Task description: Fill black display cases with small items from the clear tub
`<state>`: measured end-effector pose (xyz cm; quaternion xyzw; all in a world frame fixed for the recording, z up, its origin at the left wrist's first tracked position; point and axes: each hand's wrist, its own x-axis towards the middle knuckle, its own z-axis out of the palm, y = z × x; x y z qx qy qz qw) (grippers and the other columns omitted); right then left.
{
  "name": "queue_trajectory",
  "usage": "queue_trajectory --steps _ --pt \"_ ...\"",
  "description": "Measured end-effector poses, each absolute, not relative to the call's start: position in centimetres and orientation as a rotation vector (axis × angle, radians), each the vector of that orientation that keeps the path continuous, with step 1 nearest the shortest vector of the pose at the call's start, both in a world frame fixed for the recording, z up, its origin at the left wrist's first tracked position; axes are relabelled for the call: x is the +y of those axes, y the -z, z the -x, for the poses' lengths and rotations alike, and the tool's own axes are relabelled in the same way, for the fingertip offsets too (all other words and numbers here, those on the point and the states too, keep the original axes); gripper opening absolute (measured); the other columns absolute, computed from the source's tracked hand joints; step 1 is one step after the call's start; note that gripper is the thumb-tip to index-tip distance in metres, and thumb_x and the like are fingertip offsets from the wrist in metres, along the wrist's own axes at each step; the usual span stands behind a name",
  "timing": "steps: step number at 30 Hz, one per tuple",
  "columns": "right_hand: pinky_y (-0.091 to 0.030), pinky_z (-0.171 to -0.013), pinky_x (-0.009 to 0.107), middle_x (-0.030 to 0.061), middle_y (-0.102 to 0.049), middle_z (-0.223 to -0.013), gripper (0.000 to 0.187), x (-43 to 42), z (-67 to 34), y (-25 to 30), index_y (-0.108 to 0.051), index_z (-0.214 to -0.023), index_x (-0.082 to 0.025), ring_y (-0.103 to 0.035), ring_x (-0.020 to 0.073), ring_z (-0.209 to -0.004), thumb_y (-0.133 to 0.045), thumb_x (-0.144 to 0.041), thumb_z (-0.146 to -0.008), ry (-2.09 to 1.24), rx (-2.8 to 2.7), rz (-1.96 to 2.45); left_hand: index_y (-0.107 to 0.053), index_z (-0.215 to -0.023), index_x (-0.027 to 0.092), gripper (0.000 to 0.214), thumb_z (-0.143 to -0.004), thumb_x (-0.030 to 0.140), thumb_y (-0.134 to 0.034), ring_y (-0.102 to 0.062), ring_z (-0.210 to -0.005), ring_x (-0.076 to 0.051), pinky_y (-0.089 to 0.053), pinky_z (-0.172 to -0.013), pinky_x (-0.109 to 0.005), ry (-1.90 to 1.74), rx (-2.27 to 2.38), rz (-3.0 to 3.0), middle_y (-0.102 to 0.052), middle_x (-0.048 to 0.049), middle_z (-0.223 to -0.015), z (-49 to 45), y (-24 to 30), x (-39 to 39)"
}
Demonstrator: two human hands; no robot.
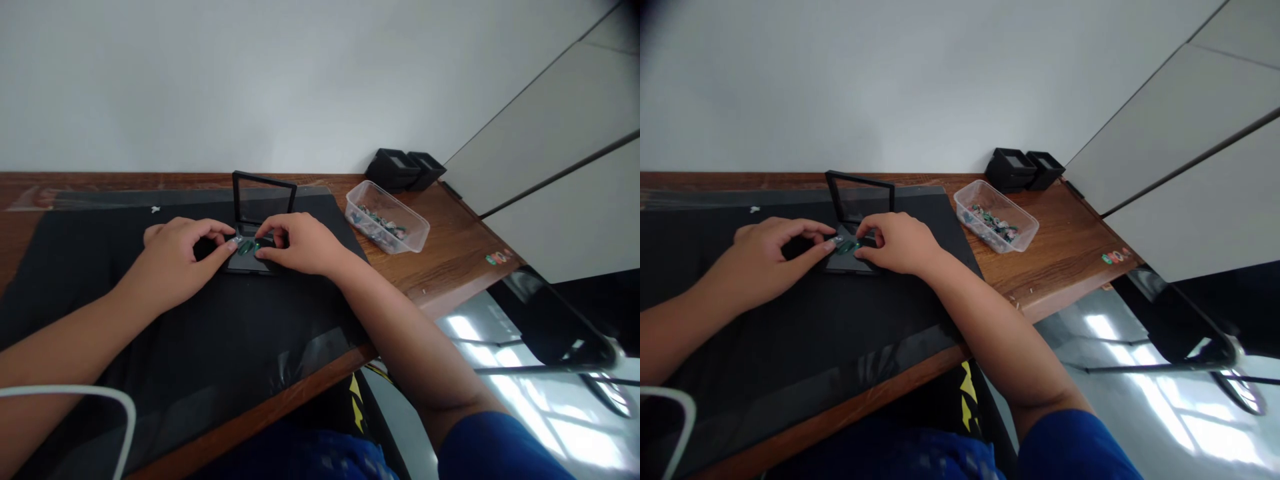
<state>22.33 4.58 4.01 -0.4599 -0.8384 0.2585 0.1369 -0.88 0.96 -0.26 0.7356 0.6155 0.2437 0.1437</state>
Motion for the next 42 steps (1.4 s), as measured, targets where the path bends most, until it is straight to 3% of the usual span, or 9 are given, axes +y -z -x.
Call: queue_trajectory --steps 9,16,22,37,42 --pt "-0.031 -0.065 0.028 -0.0017 -0.071 -0.079 0.018 3.9 -22.4 -4.9 -0.079 -0.086 -0.021 -0.057 0.012 -0.07 -0.082 -0.039 -0.083 -0.605 -2.478 1.437 -0.074 -0.084 0.031 0.035 -0.085 0.063 -0.059 -0.066 -0.098 -0.034 -0.036 -0.105 -0.061 -0.654 1.787 -2.089 -0.077 -0.0038 -0.093 0.3 -0.2 0.6" --pt "-0.03 -0.065 0.028 -0.003 -0.07 -0.078 0.018 4.0 -22.3 -4.5 -0.076 -0.086 -0.021 -0.056 0.0114 -0.07 -0.081 -0.039 -0.084 -0.62 -2.479 1.421 -0.071 -0.08 0.028 0.034 -0.083 0.061 -0.064 -0.065 -0.101 -0.034 -0.037 -0.105 -0.058 -0.655 1.718 -2.094 -0.076 -0.0044 -0.09 -0.1 -0.3 0.8" --pt "-0.031 -0.065 0.027 -0.0023 -0.069 -0.078 0.02 4.2 -22.1 -4.2 -0.074 -0.086 -0.021 -0.055 0.0118 -0.07 -0.08 -0.039 -0.085 -0.708 -2.431 1.439 -0.068 -0.075 0.029 0.037 -0.085 0.064 -0.06 -0.064 -0.091 -0.033 -0.04 -0.099 -0.06 -0.721 1.719 -2.13 -0.074 -0.0049 -0.083 -0.4 0.0 1.3" --pt "-0.032 -0.065 0.027 -0.0039 -0.066 -0.078 0.025 4.5 -21.7 -3.5 -0.068 -0.107 -0.02 -0.057 0.0128 -0.071 -0.075 -0.036 -0.09 -0.739 -2.367 1.43 -0.071 -0.094 0.029 0.032 -0.088 0.059 -0.061 -0.066 -0.091 -0.031 -0.046 -0.086 -0.048 -0.725 1.659 -2.169 -0.074 -0.0048 -0.089 0.1 0.5 1.7" --pt "-0.032 -0.065 0.027 -0.0039 -0.066 -0.078 0.023 4.5 -21.7 -3.4 -0.066 -0.106 -0.02 -0.056 0.0127 -0.07 -0.073 -0.035 -0.09 -0.745 -2.362 1.427 -0.065 -0.102 0.028 0.037 -0.085 0.061 -0.063 -0.067 -0.089 -0.03 -0.048 -0.085 -0.045 -0.769 1.693 -2.077 -0.073 -0.0045 -0.091 0.0 0.4 1.5"
